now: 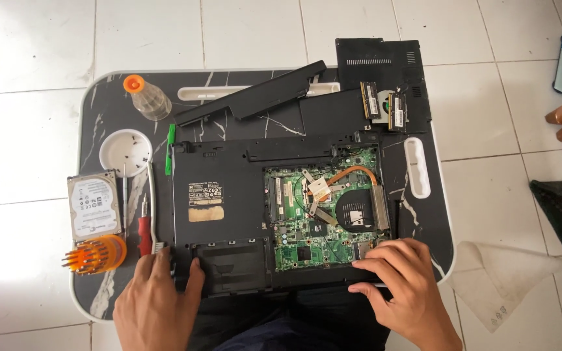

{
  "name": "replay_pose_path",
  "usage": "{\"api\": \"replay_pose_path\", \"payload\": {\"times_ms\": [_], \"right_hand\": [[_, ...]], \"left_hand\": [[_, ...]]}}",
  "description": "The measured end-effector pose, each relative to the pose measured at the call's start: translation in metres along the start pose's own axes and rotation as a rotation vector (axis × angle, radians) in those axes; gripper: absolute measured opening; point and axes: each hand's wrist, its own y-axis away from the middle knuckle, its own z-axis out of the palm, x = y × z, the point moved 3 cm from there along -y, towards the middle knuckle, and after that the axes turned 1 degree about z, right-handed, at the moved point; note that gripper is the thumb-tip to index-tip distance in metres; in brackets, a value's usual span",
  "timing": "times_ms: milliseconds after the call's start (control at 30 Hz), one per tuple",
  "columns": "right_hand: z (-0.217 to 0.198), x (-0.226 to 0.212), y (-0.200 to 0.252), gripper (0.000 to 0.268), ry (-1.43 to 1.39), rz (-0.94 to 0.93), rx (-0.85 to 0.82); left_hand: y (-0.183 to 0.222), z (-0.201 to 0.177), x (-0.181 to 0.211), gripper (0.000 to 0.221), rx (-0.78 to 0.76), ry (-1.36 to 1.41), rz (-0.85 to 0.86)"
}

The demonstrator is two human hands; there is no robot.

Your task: Disassembling internal components of a laptop, including removing the hard drive and disconnecting cables.

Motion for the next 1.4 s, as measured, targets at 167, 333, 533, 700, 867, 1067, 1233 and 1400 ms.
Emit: {"api": "replay_pose_path", "payload": {"times_ms": [167, 333, 533, 700, 867, 1067, 1233, 1400], "right_hand": [[0.002, 0.001, 0.004, 0.026, 0.006, 0.016, -0.019], [-0.001, 0.0, 0.0, 0.028, 0.002, 0.008, -0.046], [-0.019, 0.011, -0.031, 0.029, -0.081, 0.139, 0.077], [-0.02, 0.039, -0.076, 0.033, 0.056, 0.505, 0.008], [-0.01, 0.048, -0.098, 0.053, 0.242, 0.775, -0.273], [-0.013, 0.037, -0.099, 0.064, 0.307, 0.836, -0.351], [-0.006, 0.043, -0.093, 0.052, 0.292, 0.736, -0.196], [-0.003, 0.048, -0.087, 0.05, 0.329, 0.712, -0.141]], "left_hand": [[0.002, -0.005, 0.0, 0.053, 0.068, 0.026, -0.024], [-0.002, -0.004, -0.002, 0.05, 0.016, 0.072, -0.096], [-0.013, -0.005, -0.003, 0.055, -0.076, 0.131, -0.096], [-0.037, -0.028, 0.011, 0.077, 0.047, 0.233, 0.179], [-0.088, -0.041, 0.043, 0.063, -0.027, 0.219, 0.1], [-0.09, -0.027, 0.044, 0.067, 0.044, 0.162, 0.06], [-0.089, -0.022, 0.042, 0.069, 0.052, 0.164, 0.058], [-0.083, -0.023, 0.046, 0.07, 0.071, 0.174, 0.063]]}}
